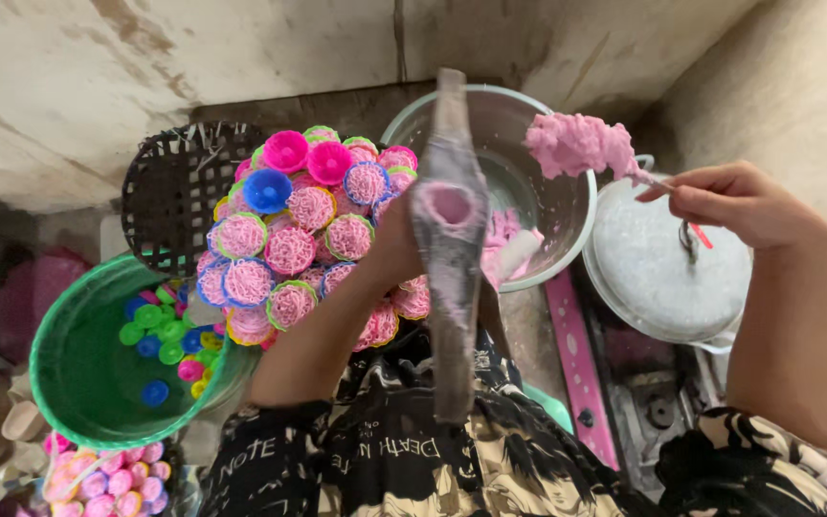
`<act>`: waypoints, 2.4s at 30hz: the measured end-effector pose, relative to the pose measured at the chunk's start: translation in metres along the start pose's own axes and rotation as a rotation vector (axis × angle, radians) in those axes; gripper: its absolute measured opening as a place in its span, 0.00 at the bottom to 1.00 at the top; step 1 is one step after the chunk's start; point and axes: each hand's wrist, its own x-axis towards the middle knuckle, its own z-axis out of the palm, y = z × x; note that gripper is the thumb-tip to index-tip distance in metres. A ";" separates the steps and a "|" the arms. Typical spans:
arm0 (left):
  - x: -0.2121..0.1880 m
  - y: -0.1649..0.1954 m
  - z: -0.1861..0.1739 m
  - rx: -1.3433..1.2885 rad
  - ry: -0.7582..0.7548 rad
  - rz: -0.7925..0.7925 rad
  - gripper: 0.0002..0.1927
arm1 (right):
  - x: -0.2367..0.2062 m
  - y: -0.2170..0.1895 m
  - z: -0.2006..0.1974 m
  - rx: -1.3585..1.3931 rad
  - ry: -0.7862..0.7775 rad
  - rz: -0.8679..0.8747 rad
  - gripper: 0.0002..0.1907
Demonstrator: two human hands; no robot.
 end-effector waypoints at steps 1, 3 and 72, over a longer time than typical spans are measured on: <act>0.003 -0.005 0.011 0.099 -0.025 -0.004 0.28 | -0.002 -0.013 0.003 0.047 -0.059 -0.066 0.19; 0.008 -0.010 0.025 0.140 -0.118 0.121 0.24 | -0.001 -0.041 0.016 -0.094 -0.162 -0.101 0.19; 0.054 0.018 0.060 0.336 0.017 0.037 0.19 | -0.054 -0.217 0.107 -1.671 0.588 -0.771 0.07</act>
